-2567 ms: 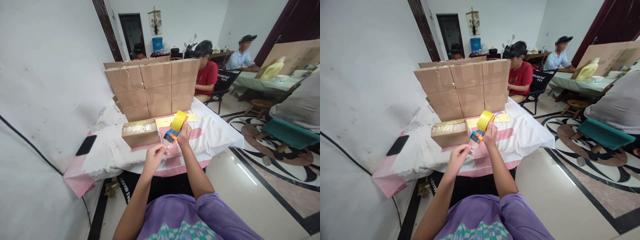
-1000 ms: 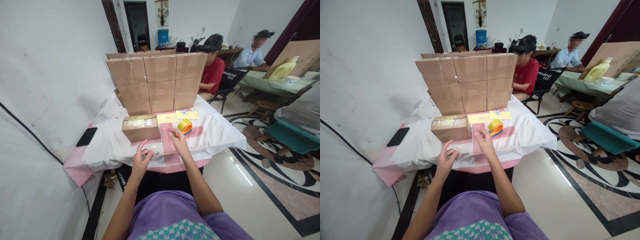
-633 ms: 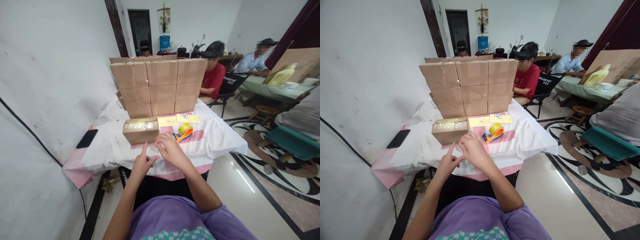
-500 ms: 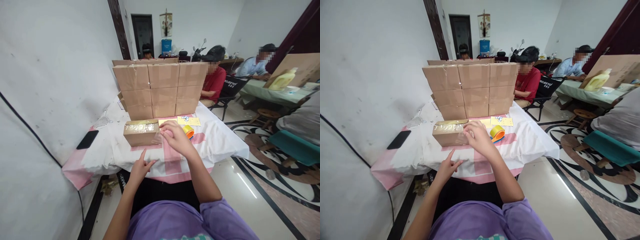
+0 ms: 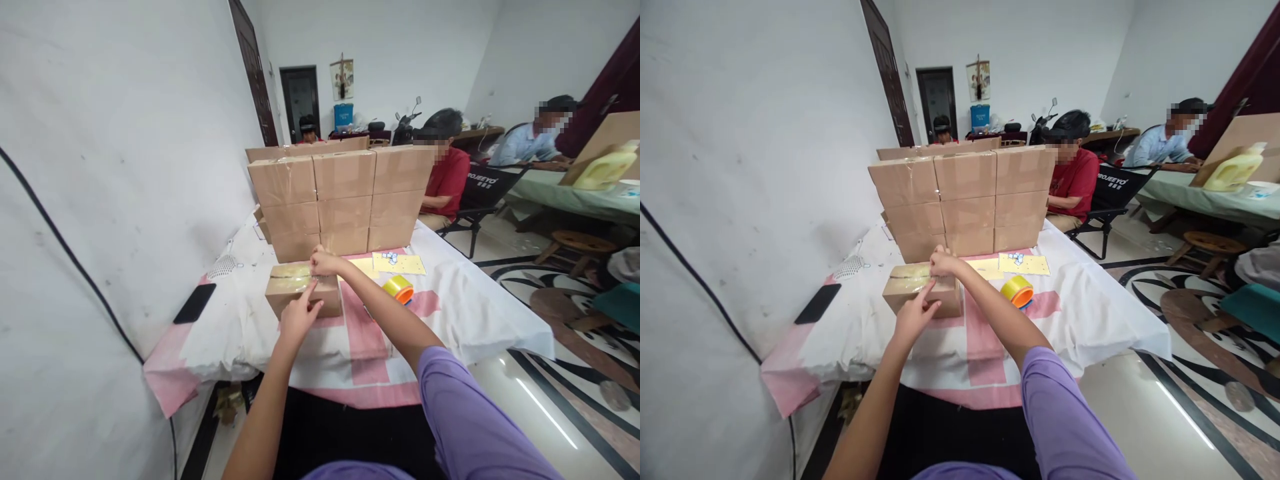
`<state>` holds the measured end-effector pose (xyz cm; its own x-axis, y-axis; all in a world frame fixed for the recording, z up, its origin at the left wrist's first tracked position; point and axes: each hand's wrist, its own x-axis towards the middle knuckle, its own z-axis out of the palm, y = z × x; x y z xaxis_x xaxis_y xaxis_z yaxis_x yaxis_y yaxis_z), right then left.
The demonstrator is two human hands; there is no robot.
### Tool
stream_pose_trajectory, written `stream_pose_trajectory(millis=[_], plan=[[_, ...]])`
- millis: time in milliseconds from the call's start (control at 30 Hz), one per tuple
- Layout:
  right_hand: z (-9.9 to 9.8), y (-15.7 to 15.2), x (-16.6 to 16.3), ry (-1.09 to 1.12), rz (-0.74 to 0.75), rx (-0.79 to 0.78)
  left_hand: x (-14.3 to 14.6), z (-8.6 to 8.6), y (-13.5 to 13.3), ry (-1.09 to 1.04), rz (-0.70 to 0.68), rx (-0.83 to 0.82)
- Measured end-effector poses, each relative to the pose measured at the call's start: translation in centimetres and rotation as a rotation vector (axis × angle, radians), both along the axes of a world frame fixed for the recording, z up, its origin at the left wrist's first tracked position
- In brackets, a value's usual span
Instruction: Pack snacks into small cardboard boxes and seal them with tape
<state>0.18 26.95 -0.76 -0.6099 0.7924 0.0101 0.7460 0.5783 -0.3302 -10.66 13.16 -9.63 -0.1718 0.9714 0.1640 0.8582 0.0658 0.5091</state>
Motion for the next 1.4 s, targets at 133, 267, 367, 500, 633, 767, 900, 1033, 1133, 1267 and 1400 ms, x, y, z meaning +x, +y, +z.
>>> stream_pose_trajectory(millis=[133,267,367,500,633,767,900,1033,1133,1267,1400], plan=[[-1.8,0.3,0.0,0.004,-0.099,0.118,0.6,-1.0,0.3,-0.04,0.006,-0.012],[-1.8,3.7,3.4,0.045,-0.358,0.279,0.9,-1.2,0.1,-0.099,0.015,-0.015],[-2.0,7.9,10.1,0.017,-0.533,0.252,0.9,-1.8,-0.3,-0.149,0.006,0.015],[-4.4,11.5,20.6,-0.052,-0.596,0.151,0.9,-2.6,-0.6,-0.194,-0.003,0.064],[-8.2,12.2,26.1,-0.11,-0.498,0.12,1.2,-2.9,-0.4,-0.205,0.02,0.084],[-11.8,12.8,26.8,-0.157,-0.39,0.12,1.4,-3.2,-0.2,-0.212,0.036,0.102],[-14.0,13.9,26.6,-0.176,-0.378,0.137,1.4,-3.2,-0.3,-0.232,0.065,0.082],[-14.9,14.7,26.8,-0.146,-0.382,0.152,1.3,-3.1,-0.3,-0.261,0.06,0.058],[-15.3,14.8,26.8,-0.106,-0.394,0.173,1.2,-3.1,-0.3,-0.275,0.057,0.053],[-15.5,14.4,26.9,-0.059,-0.423,0.163,1.3,-3.2,-0.2,-0.26,0.067,0.063],[-15.3,13.6,28.5,-0.034,-0.487,0.165,1.1,-3.5,-0.3,-0.24,0.071,0.085]])
